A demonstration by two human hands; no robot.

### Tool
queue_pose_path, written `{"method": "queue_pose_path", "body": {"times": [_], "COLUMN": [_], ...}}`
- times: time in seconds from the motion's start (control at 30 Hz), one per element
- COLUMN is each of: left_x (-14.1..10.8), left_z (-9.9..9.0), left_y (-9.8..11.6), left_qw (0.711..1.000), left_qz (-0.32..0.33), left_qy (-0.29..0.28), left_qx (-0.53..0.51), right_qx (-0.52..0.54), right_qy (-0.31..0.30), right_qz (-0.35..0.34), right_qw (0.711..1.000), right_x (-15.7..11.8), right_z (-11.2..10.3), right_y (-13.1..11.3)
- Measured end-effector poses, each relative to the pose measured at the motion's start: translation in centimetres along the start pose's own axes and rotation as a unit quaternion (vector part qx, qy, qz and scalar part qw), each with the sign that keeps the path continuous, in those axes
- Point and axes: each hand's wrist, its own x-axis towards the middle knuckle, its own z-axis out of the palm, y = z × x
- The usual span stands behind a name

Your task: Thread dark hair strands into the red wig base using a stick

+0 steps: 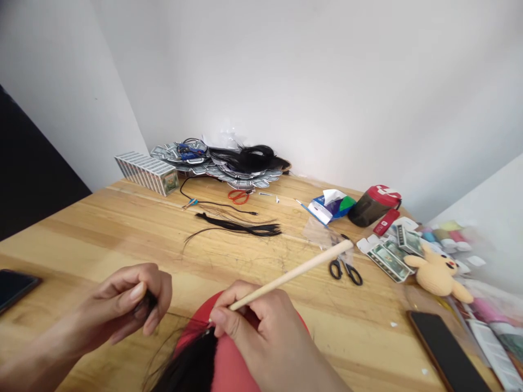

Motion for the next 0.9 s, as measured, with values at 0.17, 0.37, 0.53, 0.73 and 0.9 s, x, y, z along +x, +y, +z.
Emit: {"method": "queue_pose_path", "body": {"times": [0.17, 0.37, 0.53, 0.73, 0.9], "left_x": [-0.18, -0.19, 0.31, 0.53, 0.73], "left_z": [-0.06, 0.19, 0.29, -0.05, -0.16], "left_y": [-0.15, -0.05, 0.09, -0.21, -0.55], "left_qw": [1.000, 1.000, 0.999, 0.995, 0.992], "left_qz": [0.000, -0.001, 0.018, -0.010, -0.038], "left_qy": [-0.021, 0.005, 0.036, 0.089, 0.100], "left_qx": [-0.001, -0.002, -0.015, 0.042, 0.074], "right_qx": [0.011, 0.036, 0.058, 0.081, 0.100], "right_qy": [0.005, -0.007, -0.023, -0.022, -0.022], "right_qz": [-0.012, 0.011, 0.010, 0.022, 0.024], "right_qw": [1.000, 0.999, 0.998, 0.996, 0.994], "right_x": [0.44, 0.32, 0.25, 0.53, 0.63], "right_z": [0.03, -0.17, -0.19, -0.39, -0.44], "right_y": [-0.36, -0.69, -0.70, -0.90, -0.81]}}
